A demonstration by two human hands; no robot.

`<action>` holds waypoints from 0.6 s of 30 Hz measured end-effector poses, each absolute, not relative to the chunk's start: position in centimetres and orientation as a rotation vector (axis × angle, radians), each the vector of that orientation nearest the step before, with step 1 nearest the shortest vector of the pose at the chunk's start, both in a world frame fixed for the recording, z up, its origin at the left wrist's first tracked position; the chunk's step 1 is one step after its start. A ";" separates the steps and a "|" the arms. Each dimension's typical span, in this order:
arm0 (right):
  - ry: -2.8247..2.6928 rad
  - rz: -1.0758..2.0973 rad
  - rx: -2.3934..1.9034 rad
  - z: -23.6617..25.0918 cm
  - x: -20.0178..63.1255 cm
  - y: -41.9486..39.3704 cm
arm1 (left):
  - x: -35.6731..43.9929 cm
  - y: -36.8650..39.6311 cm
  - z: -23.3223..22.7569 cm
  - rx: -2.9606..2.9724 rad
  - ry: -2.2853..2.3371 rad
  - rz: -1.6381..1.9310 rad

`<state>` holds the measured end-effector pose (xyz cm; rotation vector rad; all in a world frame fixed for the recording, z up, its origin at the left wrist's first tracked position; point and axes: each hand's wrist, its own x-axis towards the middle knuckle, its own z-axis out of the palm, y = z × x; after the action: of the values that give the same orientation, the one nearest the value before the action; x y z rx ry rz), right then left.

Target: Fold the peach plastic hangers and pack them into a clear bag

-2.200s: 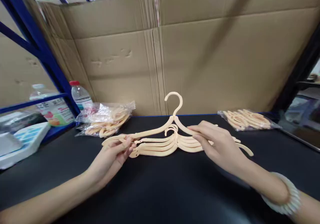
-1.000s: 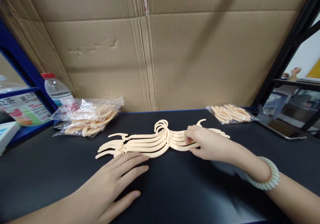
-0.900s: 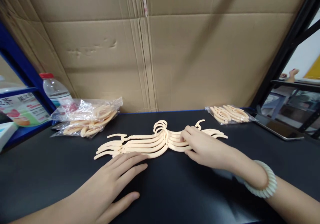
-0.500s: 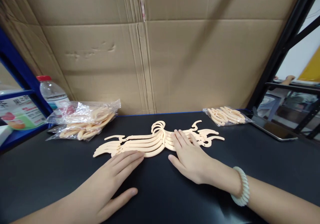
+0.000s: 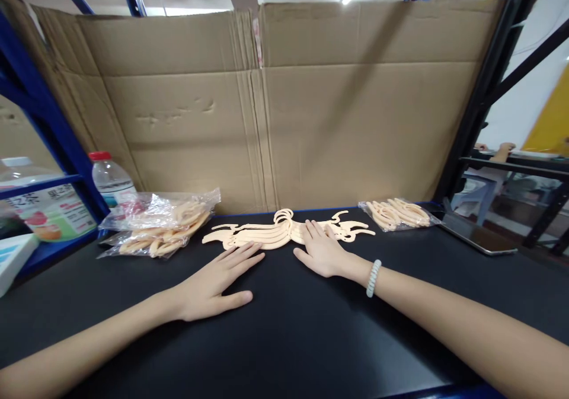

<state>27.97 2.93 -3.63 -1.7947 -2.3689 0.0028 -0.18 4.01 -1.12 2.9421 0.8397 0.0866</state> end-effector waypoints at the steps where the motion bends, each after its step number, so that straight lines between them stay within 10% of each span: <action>1: -2.368 -0.006 -1.787 -3.7 28.0 3.2 | -0.2 4.2 -1.1 2.941 0.835 0.090; 18: -2.238 -0.292 -1.434 -3.9 28.6 1.5 | -0.3 4.4 -1.2 2.918 0.842 0.109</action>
<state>28.63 1.54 -3.92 -1.4345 -2.2379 -0.2921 -0.32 4.40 -1.23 2.9184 0.8417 0.1088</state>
